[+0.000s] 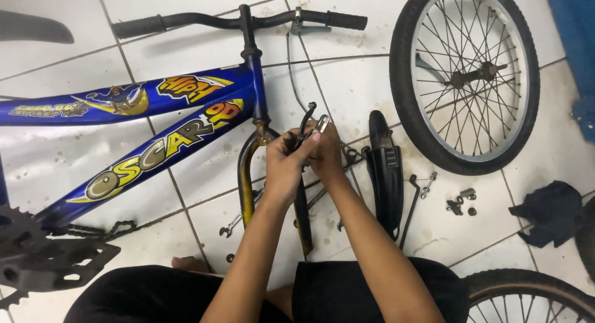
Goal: The person is repairing a bicycle by adjusting the chain and tightening nuts on the frame using a wrench.
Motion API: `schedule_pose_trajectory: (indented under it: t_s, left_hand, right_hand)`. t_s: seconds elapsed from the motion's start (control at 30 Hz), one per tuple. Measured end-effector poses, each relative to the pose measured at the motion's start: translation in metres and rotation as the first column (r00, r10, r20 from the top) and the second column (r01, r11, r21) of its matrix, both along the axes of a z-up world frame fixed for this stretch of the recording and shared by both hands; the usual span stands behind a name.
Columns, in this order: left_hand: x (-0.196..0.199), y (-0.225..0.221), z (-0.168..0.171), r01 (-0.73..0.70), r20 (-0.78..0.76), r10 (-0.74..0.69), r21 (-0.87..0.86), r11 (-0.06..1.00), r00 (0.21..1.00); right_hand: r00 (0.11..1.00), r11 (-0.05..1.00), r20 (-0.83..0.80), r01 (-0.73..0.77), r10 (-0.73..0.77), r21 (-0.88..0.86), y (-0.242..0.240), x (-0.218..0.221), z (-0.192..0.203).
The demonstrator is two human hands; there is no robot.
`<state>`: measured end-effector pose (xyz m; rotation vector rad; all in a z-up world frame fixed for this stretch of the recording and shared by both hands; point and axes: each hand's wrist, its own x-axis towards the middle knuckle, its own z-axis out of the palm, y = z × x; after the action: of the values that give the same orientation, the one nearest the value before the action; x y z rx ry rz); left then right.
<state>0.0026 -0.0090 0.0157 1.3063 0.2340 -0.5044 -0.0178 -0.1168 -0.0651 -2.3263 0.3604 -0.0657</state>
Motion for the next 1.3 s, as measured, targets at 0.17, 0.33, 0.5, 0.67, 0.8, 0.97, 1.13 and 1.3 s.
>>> schedule_pose_trajectory:
  t_s: [0.17,0.33,0.5,0.67,0.8,0.97,1.13,1.3]
  left_hand:
    - [-0.001,-0.001,0.002,-0.013,-0.002,0.013,-0.019,1.000,1.000]
    - [-0.003,-0.001,0.014,-0.006,-0.017,0.005,-0.026,1.000,1.000]
    - [-0.010,-0.003,0.014,0.038,-0.010,-0.038,0.026,0.999,0.999]
    - [-0.028,-0.011,0.024,0.122,0.010,-0.123,0.066,0.990,0.992]
    - [-0.045,-0.023,0.026,0.221,0.046,-0.227,0.104,0.970,0.973]
    - [-0.073,-0.048,0.029,0.356,0.042,-0.367,0.162,0.920,0.929]
    - [-0.104,-0.088,0.010,0.478,-0.033,-0.478,0.139,0.867,0.878]
    - [-0.133,-0.136,-0.011,0.463,-0.149,-0.452,0.055,0.884,0.880]
  right_hand:
    - [0.985,0.988,-0.152,0.103,-0.085,0.118,-0.016,-0.003,0.008]
    - [0.965,0.860,-0.003,0.234,-0.261,0.454,-0.051,-0.029,0.008]
    - [0.901,0.519,-0.144,0.360,-0.410,0.775,-0.070,-0.058,0.048]
    - [0.912,0.488,-0.173,0.351,-0.372,0.799,-0.083,-0.094,0.079]
    - [0.921,0.562,-0.186,0.359,-0.342,0.745,-0.105,-0.130,0.085]
    - [0.900,0.722,-0.306,0.432,-0.310,0.540,-0.155,-0.190,0.077]
    - [0.837,0.730,-0.378,0.537,-0.397,0.423,-0.191,-0.245,0.033]
    - [0.760,0.713,-0.423,0.632,-0.494,0.303,-0.204,-0.271,-0.018]
